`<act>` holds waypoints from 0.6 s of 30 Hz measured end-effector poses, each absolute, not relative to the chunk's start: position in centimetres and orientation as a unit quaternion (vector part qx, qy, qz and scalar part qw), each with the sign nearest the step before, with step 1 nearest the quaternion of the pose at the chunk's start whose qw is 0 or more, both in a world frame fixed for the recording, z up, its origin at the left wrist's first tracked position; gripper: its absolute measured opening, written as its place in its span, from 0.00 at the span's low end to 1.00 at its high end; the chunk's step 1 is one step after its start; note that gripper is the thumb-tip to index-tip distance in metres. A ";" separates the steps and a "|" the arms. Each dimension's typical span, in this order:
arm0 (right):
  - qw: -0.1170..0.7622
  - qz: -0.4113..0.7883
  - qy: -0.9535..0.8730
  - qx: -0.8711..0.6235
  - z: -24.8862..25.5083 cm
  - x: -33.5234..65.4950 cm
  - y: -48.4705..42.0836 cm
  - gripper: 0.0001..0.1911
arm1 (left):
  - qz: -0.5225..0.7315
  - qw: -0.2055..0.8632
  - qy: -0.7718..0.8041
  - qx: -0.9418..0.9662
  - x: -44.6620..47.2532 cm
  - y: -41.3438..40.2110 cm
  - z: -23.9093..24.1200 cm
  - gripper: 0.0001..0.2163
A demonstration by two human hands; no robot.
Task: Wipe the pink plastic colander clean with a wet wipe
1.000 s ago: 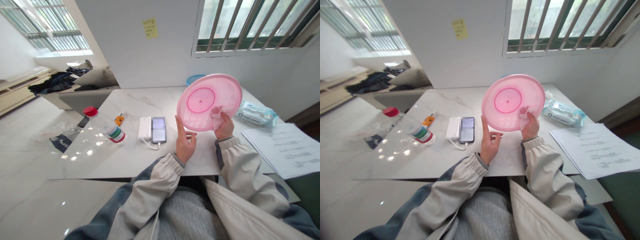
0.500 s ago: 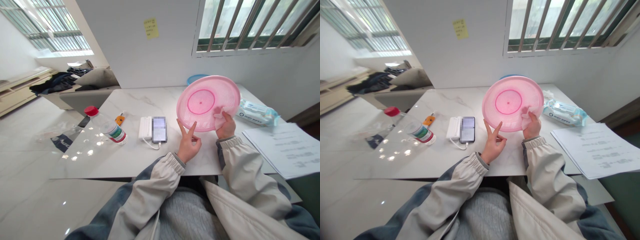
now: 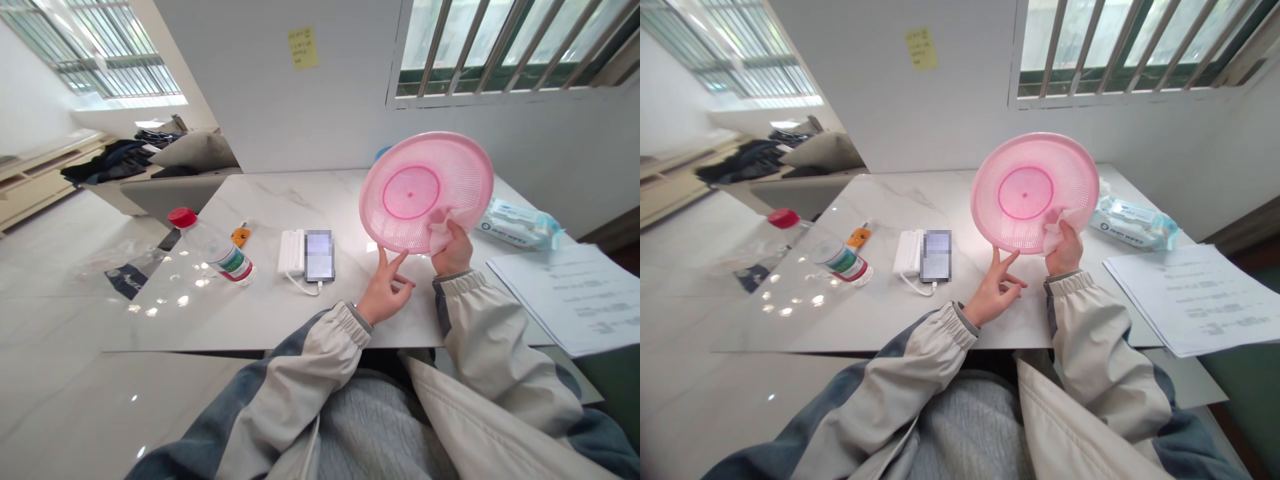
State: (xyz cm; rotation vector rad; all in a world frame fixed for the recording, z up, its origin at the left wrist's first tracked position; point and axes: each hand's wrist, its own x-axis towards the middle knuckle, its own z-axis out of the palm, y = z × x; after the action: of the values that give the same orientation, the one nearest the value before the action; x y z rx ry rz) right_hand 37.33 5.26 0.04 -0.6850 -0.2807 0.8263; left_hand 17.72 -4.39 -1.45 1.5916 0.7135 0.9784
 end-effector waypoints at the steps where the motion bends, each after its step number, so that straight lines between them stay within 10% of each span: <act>1: 0.849 0.394 -0.132 -0.325 -0.1 37.5 5.3 0.16 | 0.421 0.531 0.306 0.669 17.7 -4.4 -1.3 0.37; 18: 0.841 0.382 -0.183 -0.337 0.0 37.9 5.2 0.15 | 0.524 0.400 0.381 0.648 17.2 -4.3 -0.1 0.22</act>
State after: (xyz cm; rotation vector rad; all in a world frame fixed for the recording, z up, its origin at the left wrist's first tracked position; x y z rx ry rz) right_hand 37.88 5.18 0.05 -0.7121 -0.3873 0.8070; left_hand 17.20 -4.28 -0.14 1.6404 0.9644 1.3247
